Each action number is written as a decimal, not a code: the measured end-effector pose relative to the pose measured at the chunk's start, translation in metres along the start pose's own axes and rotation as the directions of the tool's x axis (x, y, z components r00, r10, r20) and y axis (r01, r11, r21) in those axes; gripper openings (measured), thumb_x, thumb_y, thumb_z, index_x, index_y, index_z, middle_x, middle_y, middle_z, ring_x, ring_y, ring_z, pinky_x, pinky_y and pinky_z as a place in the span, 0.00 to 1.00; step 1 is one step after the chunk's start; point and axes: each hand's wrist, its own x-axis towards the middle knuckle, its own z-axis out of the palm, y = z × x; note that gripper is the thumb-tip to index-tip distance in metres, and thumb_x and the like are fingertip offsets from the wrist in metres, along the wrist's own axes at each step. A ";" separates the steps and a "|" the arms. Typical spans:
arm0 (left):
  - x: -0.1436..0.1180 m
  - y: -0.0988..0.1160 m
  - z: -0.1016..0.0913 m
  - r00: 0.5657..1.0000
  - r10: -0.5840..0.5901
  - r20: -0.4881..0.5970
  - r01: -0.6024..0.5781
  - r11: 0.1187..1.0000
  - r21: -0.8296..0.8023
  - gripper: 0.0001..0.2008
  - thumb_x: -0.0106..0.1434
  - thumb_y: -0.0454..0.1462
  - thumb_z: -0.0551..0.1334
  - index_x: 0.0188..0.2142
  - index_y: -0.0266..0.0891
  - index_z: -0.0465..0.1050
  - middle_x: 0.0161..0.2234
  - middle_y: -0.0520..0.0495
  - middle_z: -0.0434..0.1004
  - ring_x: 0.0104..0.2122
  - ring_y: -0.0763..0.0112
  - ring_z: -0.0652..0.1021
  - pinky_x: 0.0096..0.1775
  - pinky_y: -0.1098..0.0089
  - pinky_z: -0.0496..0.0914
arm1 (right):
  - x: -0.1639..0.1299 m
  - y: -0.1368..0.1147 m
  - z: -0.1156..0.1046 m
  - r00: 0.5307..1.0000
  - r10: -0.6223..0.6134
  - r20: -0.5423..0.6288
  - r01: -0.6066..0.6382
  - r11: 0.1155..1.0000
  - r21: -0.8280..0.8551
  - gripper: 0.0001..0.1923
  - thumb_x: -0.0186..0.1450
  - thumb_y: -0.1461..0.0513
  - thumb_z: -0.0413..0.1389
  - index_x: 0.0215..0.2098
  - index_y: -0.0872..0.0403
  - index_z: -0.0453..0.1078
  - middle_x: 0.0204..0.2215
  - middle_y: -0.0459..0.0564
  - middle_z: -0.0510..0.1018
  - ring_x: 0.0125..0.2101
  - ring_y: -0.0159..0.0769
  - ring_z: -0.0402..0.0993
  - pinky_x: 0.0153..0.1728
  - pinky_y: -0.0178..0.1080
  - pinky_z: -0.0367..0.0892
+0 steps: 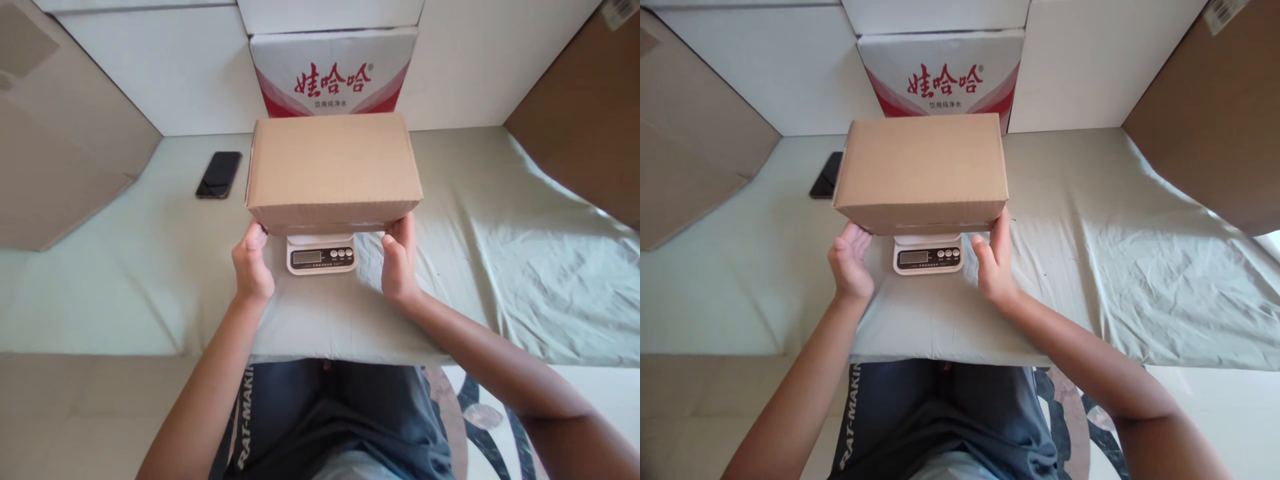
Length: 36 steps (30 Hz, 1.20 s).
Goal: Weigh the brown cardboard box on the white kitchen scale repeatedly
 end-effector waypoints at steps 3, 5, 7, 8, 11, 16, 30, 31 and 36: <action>-0.002 -0.001 0.003 0.999 -0.024 -0.027 0.025 1.000 0.004 0.43 0.70 0.68 0.50 0.61 0.38 0.80 0.58 0.33 0.84 0.66 0.45 0.78 0.67 0.51 0.71 | 0.001 0.005 -0.002 1.000 0.012 0.004 -0.012 1.000 0.005 0.28 0.71 0.43 0.53 0.66 0.39 0.63 0.65 0.52 0.72 0.65 0.55 0.70 0.69 0.65 0.67; -0.003 -0.001 0.004 0.998 -0.047 -0.043 0.047 0.999 0.012 0.44 0.69 0.69 0.50 0.61 0.37 0.80 0.59 0.33 0.83 0.67 0.44 0.76 0.67 0.50 0.71 | 0.002 0.007 -0.003 1.000 0.031 0.003 -0.031 0.999 0.003 0.27 0.71 0.43 0.53 0.65 0.40 0.64 0.65 0.52 0.73 0.65 0.55 0.70 0.69 0.65 0.67; -0.004 0.000 0.006 0.996 -0.067 -0.057 0.068 0.997 0.019 0.44 0.69 0.69 0.50 0.61 0.37 0.80 0.60 0.32 0.83 0.68 0.44 0.76 0.68 0.50 0.70 | 0.004 0.007 -0.003 0.999 0.043 0.006 -0.043 0.999 0.014 0.26 0.71 0.43 0.53 0.64 0.41 0.64 0.64 0.52 0.74 0.65 0.54 0.70 0.69 0.63 0.67; -0.004 0.001 0.006 0.995 -0.073 -0.066 0.075 0.997 0.022 0.44 0.69 0.69 0.51 0.61 0.37 0.80 0.60 0.32 0.83 0.68 0.43 0.75 0.68 0.50 0.70 | 0.005 0.007 -0.003 0.999 0.045 0.009 -0.045 0.999 0.024 0.26 0.71 0.43 0.54 0.63 0.41 0.65 0.65 0.52 0.74 0.65 0.54 0.70 0.69 0.62 0.68; -0.003 0.003 0.007 0.993 -0.083 -0.080 0.086 0.996 0.031 0.44 0.69 0.68 0.51 0.60 0.36 0.80 0.60 0.32 0.83 0.68 0.44 0.76 0.69 0.50 0.70 | 0.008 0.006 -0.003 0.998 0.057 0.012 -0.058 0.998 0.037 0.26 0.71 0.43 0.54 0.62 0.43 0.65 0.66 0.53 0.74 0.66 0.54 0.69 0.69 0.61 0.67; -0.002 0.003 0.006 0.992 -0.095 -0.077 0.099 0.994 0.043 0.44 0.70 0.68 0.50 0.62 0.37 0.80 0.61 0.32 0.82 0.68 0.45 0.76 0.68 0.50 0.70 | 0.009 0.003 -0.004 0.996 0.084 0.020 -0.084 0.996 0.038 0.27 0.70 0.43 0.54 0.63 0.43 0.66 0.66 0.53 0.74 0.65 0.53 0.70 0.70 0.61 0.67; 0.010 -0.007 -0.010 0.971 -0.039 -0.236 0.039 0.999 -0.005 0.41 0.73 0.66 0.45 0.70 0.47 0.71 0.75 0.41 0.66 0.77 0.52 0.62 0.75 0.51 0.57 | 0.029 0.019 -0.029 0.983 0.102 -0.152 -0.080 0.986 0.143 0.35 0.69 0.36 0.51 0.71 0.36 0.61 0.77 0.43 0.61 0.81 0.50 0.49 0.81 0.61 0.46; 0.013 -0.010 -0.014 0.967 -0.054 -0.249 0.051 0.998 -0.020 0.42 0.73 0.66 0.43 0.70 0.48 0.71 0.75 0.42 0.65 0.77 0.53 0.61 0.76 0.50 0.56 | 0.033 0.022 -0.035 0.976 0.122 -0.181 -0.094 0.984 0.152 0.36 0.69 0.36 0.50 0.70 0.36 0.61 0.77 0.42 0.61 0.81 0.49 0.48 0.81 0.61 0.46; 0.020 -0.022 -0.015 0.962 -0.162 -0.220 0.153 0.987 -0.058 0.47 0.69 0.70 0.40 0.69 0.47 0.71 0.74 0.41 0.67 0.76 0.52 0.65 0.75 0.50 0.58 | 0.043 0.043 -0.043 0.941 0.263 -0.214 -0.220 0.954 0.203 0.40 0.63 0.33 0.54 0.68 0.38 0.63 0.77 0.44 0.62 0.80 0.49 0.50 0.81 0.60 0.46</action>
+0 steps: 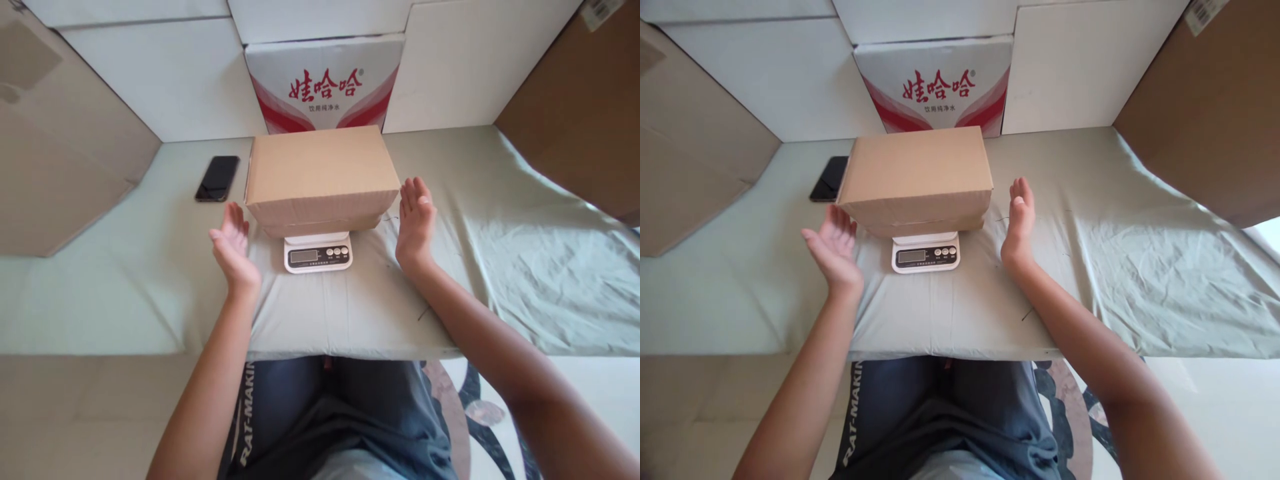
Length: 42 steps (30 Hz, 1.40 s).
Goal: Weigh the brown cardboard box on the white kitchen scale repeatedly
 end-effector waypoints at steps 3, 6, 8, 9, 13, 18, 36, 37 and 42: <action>-0.003 -0.001 0.009 0.999 -0.038 0.027 0.039 0.999 -0.014 0.48 0.67 0.71 0.45 0.68 0.43 0.74 0.72 0.37 0.70 0.74 0.50 0.68 0.73 0.52 0.61 | -0.003 0.010 0.007 0.998 0.063 0.007 -0.063 0.997 0.032 0.41 0.60 0.32 0.56 0.65 0.40 0.66 0.75 0.46 0.66 0.79 0.51 0.54 0.81 0.62 0.47; -0.006 0.001 0.016 0.998 -0.045 0.053 0.046 0.998 -0.032 0.48 0.66 0.72 0.48 0.67 0.42 0.75 0.71 0.36 0.71 0.73 0.49 0.69 0.73 0.54 0.63 | -0.006 0.013 0.011 0.996 0.067 0.053 -0.070 0.997 0.043 0.39 0.60 0.33 0.57 0.63 0.40 0.69 0.74 0.47 0.68 0.78 0.51 0.57 0.81 0.61 0.48; -0.007 0.002 0.017 0.997 -0.036 0.066 0.038 0.999 -0.030 0.49 0.66 0.72 0.47 0.68 0.43 0.74 0.71 0.36 0.72 0.73 0.49 0.70 0.72 0.55 0.63 | -0.006 0.015 0.010 0.996 0.038 0.081 -0.041 0.999 0.030 0.38 0.62 0.33 0.56 0.64 0.40 0.69 0.74 0.46 0.68 0.78 0.50 0.57 0.81 0.60 0.49; -0.007 0.003 0.017 0.997 -0.029 0.067 0.030 0.999 -0.025 0.49 0.66 0.72 0.47 0.68 0.42 0.74 0.71 0.35 0.72 0.72 0.49 0.70 0.72 0.55 0.64 | -0.006 0.016 0.009 0.996 0.022 0.090 -0.024 1.000 0.019 0.37 0.64 0.33 0.55 0.64 0.39 0.68 0.75 0.46 0.68 0.78 0.49 0.58 0.80 0.60 0.50; -0.009 0.004 0.017 0.998 -0.003 0.065 0.002 1.000 0.007 0.49 0.67 0.71 0.46 0.68 0.41 0.74 0.69 0.32 0.74 0.71 0.49 0.72 0.70 0.55 0.67 | -0.004 0.020 0.007 0.994 0.014 0.106 -0.015 1.000 0.007 0.36 0.65 0.33 0.54 0.65 0.38 0.67 0.75 0.45 0.67 0.77 0.49 0.59 0.79 0.64 0.51; -0.013 0.006 0.015 0.999 -0.007 0.049 0.005 0.999 0.043 0.49 0.68 0.71 0.43 0.68 0.41 0.74 0.68 0.32 0.75 0.71 0.50 0.72 0.70 0.54 0.66 | -0.008 0.010 0.011 0.987 0.044 0.155 -0.053 0.997 0.049 0.37 0.61 0.33 0.59 0.61 0.39 0.71 0.73 0.45 0.70 0.77 0.50 0.60 0.80 0.62 0.51; -0.022 0.012 0.013 0.999 0.001 0.038 -0.003 0.997 0.072 0.47 0.67 0.70 0.48 0.63 0.38 0.79 0.63 0.29 0.80 0.68 0.45 0.75 0.69 0.49 0.68 | -0.030 -0.030 0.026 0.936 -0.087 0.342 0.102 0.994 -0.026 0.32 0.68 0.37 0.56 0.64 0.39 0.71 0.67 0.46 0.76 0.74 0.55 0.64 0.75 0.59 0.64; -0.023 0.011 0.013 0.999 -0.004 0.039 0.001 0.997 0.074 0.47 0.67 0.71 0.49 0.62 0.37 0.80 0.62 0.28 0.81 0.68 0.45 0.76 0.69 0.49 0.68 | -0.030 -0.031 0.027 0.932 -0.090 0.352 0.102 0.995 -0.015 0.31 0.68 0.38 0.56 0.64 0.39 0.71 0.67 0.46 0.76 0.74 0.55 0.64 0.74 0.59 0.64; -0.025 0.017 0.013 0.999 -0.033 0.039 0.031 0.998 0.056 0.47 0.65 0.72 0.50 0.58 0.38 0.83 0.60 0.29 0.83 0.66 0.43 0.78 0.67 0.47 0.69 | -0.034 -0.037 0.031 0.918 -0.106 0.383 0.119 0.993 -0.009 0.30 0.68 0.38 0.55 0.65 0.37 0.69 0.68 0.44 0.74 0.75 0.55 0.61 0.74 0.60 0.65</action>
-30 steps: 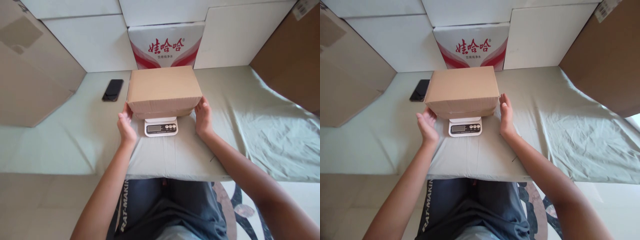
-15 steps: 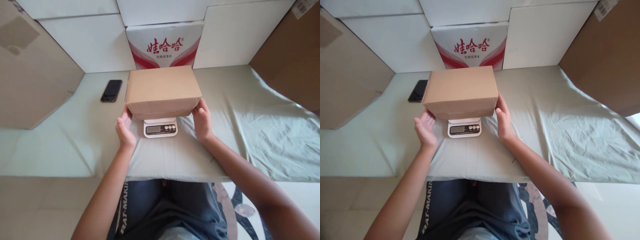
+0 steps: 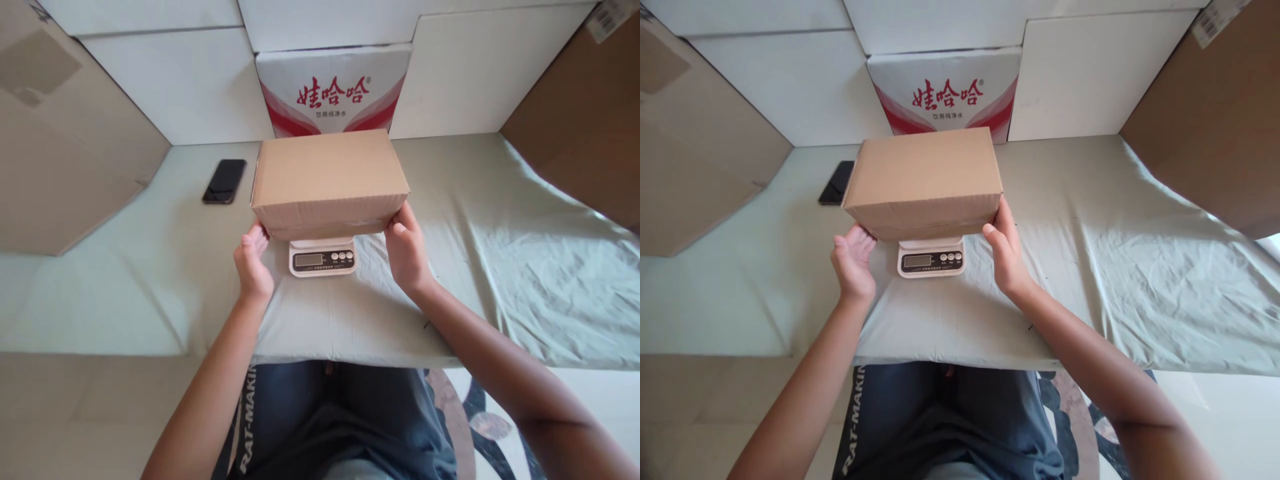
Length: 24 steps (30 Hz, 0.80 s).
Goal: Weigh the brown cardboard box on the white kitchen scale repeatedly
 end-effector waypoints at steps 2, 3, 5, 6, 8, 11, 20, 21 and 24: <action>0.000 0.008 0.001 1.000 0.003 0.012 -0.003 0.999 -0.043 0.47 0.64 0.72 0.51 0.57 0.39 0.83 0.60 0.29 0.83 0.66 0.43 0.77 0.67 0.46 0.69 | 0.002 -0.004 0.000 1.000 -0.021 -0.012 0.021 0.999 -0.031 0.32 0.67 0.38 0.56 0.65 0.36 0.68 0.69 0.44 0.73 0.74 0.57 0.61 0.73 0.61 0.66; 0.001 0.012 0.002 1.000 0.012 0.018 -0.011 0.997 -0.072 0.46 0.64 0.72 0.52 0.56 0.39 0.83 0.59 0.30 0.83 0.66 0.42 0.77 0.67 0.46 0.70 | 0.005 -0.006 -0.001 0.999 -0.039 -0.025 0.038 0.998 -0.047 0.32 0.66 0.37 0.57 0.65 0.36 0.67 0.68 0.44 0.73 0.74 0.58 0.61 0.72 0.62 0.66; 0.008 0.022 0.004 0.999 0.032 0.027 -0.028 0.991 -0.130 0.44 0.63 0.71 0.55 0.55 0.39 0.83 0.59 0.31 0.83 0.65 0.43 0.78 0.66 0.46 0.71 | 0.018 -0.007 -0.005 0.995 -0.081 -0.053 0.077 0.994 -0.075 0.32 0.65 0.37 0.57 0.64 0.35 0.66 0.67 0.45 0.73 0.73 0.60 0.61 0.71 0.64 0.66; 0.015 0.026 0.005 0.999 0.037 0.032 -0.031 0.988 -0.151 0.42 0.64 0.71 0.55 0.54 0.39 0.83 0.59 0.31 0.83 0.64 0.43 0.79 0.65 0.46 0.71 | 0.028 -0.005 -0.009 0.993 -0.102 -0.066 0.096 0.991 -0.088 0.32 0.65 0.37 0.56 0.63 0.35 0.66 0.66 0.45 0.73 0.73 0.61 0.61 0.71 0.65 0.66; 0.037 0.028 0.011 0.998 0.030 0.058 -0.020 0.985 -0.173 0.42 0.65 0.71 0.54 0.53 0.39 0.82 0.58 0.31 0.83 0.63 0.44 0.80 0.65 0.45 0.71 | 0.056 0.004 -0.017 0.986 -0.139 -0.089 0.129 0.985 -0.111 0.29 0.66 0.37 0.54 0.61 0.37 0.67 0.63 0.46 0.74 0.73 0.63 0.61 0.70 0.67 0.64; 0.082 0.015 0.027 0.993 0.001 0.122 0.022 0.983 -0.185 0.43 0.64 0.72 0.52 0.52 0.41 0.81 0.61 0.32 0.81 0.66 0.45 0.78 0.68 0.45 0.68 | 0.105 0.037 -0.023 0.985 -0.139 -0.102 0.125 0.983 -0.133 0.28 0.68 0.38 0.50 0.59 0.39 0.66 0.61 0.46 0.74 0.72 0.62 0.60 0.71 0.68 0.62; 0.141 -0.056 0.076 0.986 -0.139 0.088 0.155 0.963 -0.221 0.48 0.66 0.71 0.49 0.62 0.35 0.76 0.69 0.26 0.72 0.72 0.50 0.71 0.70 0.53 0.66 | 0.138 0.120 0.001 0.978 0.021 -0.209 -0.028 0.999 -0.029 0.36 0.58 0.35 0.57 0.56 0.43 0.62 0.60 0.52 0.72 0.67 0.57 0.67 0.73 0.65 0.60; 0.141 -0.058 0.076 0.985 -0.154 0.083 0.169 0.960 -0.222 0.46 0.68 0.70 0.49 0.61 0.35 0.76 0.68 0.27 0.73 0.71 0.50 0.72 0.70 0.52 0.66 | 0.134 0.120 0.001 0.976 0.039 -0.213 -0.045 0.999 -0.021 0.36 0.57 0.36 0.59 0.55 0.44 0.62 0.59 0.52 0.73 0.66 0.56 0.67 0.73 0.64 0.60; 0.141 -0.061 0.073 0.982 -0.177 0.064 0.187 0.957 -0.223 0.42 0.70 0.68 0.49 0.58 0.37 0.78 0.67 0.30 0.76 0.70 0.51 0.74 0.70 0.52 0.66 | 0.125 0.115 0.000 0.977 0.055 -0.206 -0.058 0.998 -0.007 0.35 0.56 0.39 0.62 0.53 0.45 0.62 0.59 0.52 0.74 0.65 0.53 0.68 0.75 0.61 0.58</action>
